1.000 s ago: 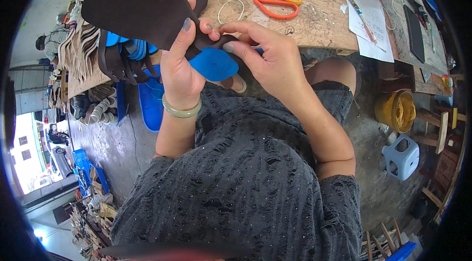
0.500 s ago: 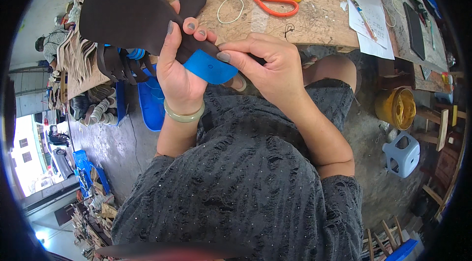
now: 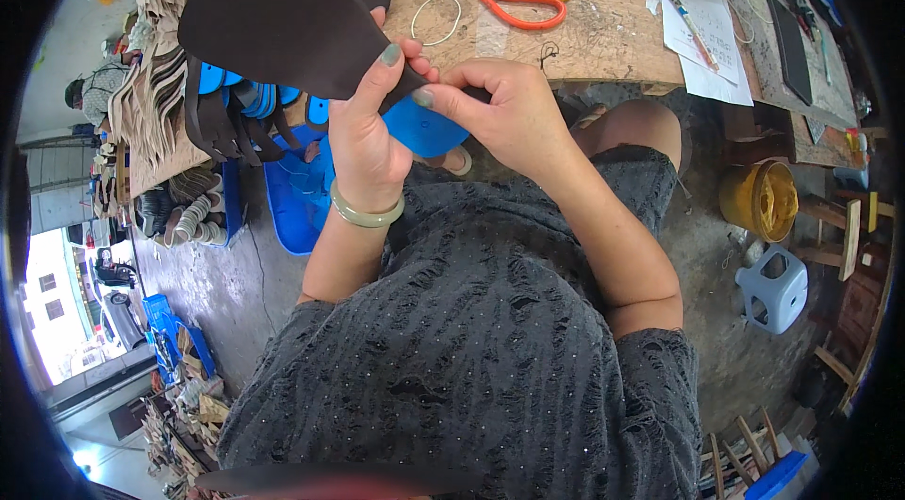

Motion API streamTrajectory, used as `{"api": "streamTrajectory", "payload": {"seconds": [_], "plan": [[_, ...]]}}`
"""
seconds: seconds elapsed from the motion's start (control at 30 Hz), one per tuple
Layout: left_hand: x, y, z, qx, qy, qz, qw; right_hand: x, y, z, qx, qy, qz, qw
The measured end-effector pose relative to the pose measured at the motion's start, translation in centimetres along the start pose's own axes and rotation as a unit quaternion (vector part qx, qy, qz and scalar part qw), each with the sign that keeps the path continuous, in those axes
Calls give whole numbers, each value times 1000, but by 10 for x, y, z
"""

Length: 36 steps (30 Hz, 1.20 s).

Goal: Manually assemble shoe components by attaching insoles and upper materials.

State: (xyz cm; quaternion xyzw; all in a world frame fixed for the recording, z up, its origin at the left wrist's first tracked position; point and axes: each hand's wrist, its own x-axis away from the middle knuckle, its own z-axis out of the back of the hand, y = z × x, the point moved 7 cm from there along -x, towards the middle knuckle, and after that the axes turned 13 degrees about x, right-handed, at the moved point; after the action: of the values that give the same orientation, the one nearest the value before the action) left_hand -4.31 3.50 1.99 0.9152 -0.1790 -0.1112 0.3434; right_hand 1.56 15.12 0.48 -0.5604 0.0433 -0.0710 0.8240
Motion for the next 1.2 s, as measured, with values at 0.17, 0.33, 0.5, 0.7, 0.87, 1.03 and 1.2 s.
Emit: {"api": "streamTrajectory", "payload": {"seconds": [0.17,0.33,0.5,0.7,0.87,1.03,1.2], "plan": [[-4,-3,3,32,21,41,998,3,1,4,-45,13,33,998],[-19,50,47,-253,-56,-171,950,2,-6,50,-9,69,50,996],[12,70,-72,-769,-289,-292,491,-1,-51,40,317,94,249,910],[-39,2,-24,-722,-378,205,541,-38,-57,12,326,20,274,905],[-31,-12,-15,-599,-363,298,648,-46,-17,38,31,-85,108,990],[-22,-13,-23,-588,-355,320,652,-35,1,49,-201,-35,50,978],[-13,-12,-29,-531,-332,324,709,-33,3,59,-265,23,72,961]]}}
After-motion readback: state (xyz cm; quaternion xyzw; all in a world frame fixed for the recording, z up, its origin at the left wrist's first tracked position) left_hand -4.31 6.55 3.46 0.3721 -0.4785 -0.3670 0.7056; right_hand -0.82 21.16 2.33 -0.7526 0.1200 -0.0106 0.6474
